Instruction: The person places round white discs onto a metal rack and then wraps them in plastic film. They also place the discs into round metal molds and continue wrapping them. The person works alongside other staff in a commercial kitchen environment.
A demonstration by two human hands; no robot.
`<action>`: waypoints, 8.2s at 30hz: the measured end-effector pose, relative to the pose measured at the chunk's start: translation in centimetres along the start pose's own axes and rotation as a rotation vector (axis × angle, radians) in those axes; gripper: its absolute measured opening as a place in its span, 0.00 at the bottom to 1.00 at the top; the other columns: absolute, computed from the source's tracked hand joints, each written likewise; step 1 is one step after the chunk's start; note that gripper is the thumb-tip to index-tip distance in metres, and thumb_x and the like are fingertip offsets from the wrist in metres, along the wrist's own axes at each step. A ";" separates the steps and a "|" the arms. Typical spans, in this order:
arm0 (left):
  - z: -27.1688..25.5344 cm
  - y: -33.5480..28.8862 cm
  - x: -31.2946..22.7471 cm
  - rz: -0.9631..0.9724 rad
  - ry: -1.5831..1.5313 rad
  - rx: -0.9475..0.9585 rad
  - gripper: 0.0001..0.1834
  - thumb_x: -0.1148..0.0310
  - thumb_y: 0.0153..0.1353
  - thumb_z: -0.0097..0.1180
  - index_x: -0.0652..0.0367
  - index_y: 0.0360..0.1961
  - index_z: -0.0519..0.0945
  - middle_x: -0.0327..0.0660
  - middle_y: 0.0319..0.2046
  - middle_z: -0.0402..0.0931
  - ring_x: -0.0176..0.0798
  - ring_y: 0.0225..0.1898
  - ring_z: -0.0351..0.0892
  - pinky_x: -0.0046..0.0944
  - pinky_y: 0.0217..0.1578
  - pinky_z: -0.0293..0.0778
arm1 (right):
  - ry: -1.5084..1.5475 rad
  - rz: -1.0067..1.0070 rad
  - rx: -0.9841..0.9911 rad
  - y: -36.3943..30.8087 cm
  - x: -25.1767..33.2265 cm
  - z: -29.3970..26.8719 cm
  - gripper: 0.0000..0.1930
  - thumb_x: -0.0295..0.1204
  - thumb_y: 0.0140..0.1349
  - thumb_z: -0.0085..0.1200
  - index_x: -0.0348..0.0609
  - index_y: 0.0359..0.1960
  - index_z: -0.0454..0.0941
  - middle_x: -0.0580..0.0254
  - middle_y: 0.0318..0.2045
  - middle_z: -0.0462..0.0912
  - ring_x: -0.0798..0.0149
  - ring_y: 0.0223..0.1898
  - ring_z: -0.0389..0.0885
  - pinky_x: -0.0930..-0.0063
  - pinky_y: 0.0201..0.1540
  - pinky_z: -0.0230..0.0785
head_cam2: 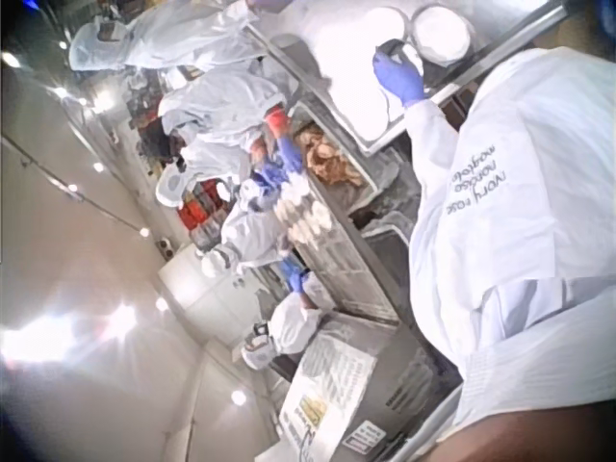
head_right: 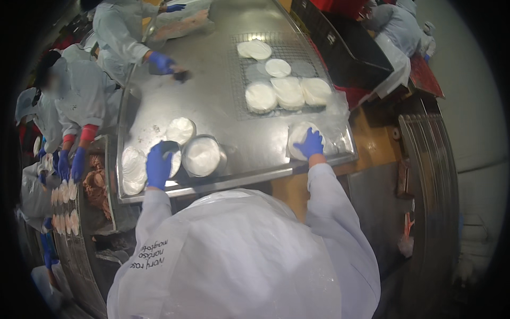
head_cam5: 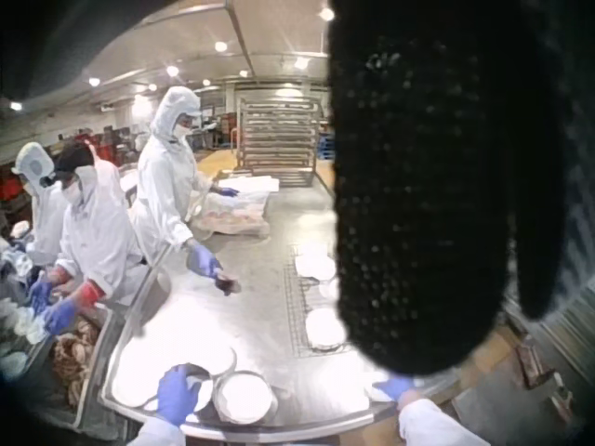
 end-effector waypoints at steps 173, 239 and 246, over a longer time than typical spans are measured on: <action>18.3 6.7 -34.0 -0.099 -1.068 0.357 0.12 0.70 0.60 0.59 0.61 0.42 0.73 0.36 0.36 0.74 0.28 0.37 0.72 0.31 0.42 0.71 | 0.920 -0.674 0.183 8.3 4.7 -5.6 0.11 0.30 0.57 0.58 0.37 0.38 0.74 0.50 0.32 0.79 0.54 0.34 0.78 0.63 0.39 0.69; 12.2 12.7 -28.6 -0.035 -1.212 -0.154 0.04 0.71 0.66 0.52 0.59 0.38 0.78 0.29 0.28 0.73 0.22 0.28 0.67 0.25 0.31 0.66 | 1.990 -0.568 0.626 13.5 -2.9 -7.3 0.15 0.33 0.62 0.43 0.36 0.25 0.77 0.59 0.26 0.80 0.68 0.30 0.76 0.76 0.40 0.68; 11.6 11.7 -29.7 0.029 -1.184 -0.021 0.04 0.74 0.65 0.53 0.61 0.38 0.78 0.31 0.30 0.75 0.24 0.30 0.70 0.25 0.35 0.69 | 1.194 -0.521 0.568 11.3 -1.1 -10.4 0.16 0.35 0.66 0.47 0.37 0.30 0.84 0.63 0.28 0.82 0.71 0.30 0.75 0.80 0.39 0.67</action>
Point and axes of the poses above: each hand's wrist, its own y-axis towards the middle knuckle, its own z-axis out of the palm, x = y × z, the point moved 7 cm from there along y, towards the middle knuckle
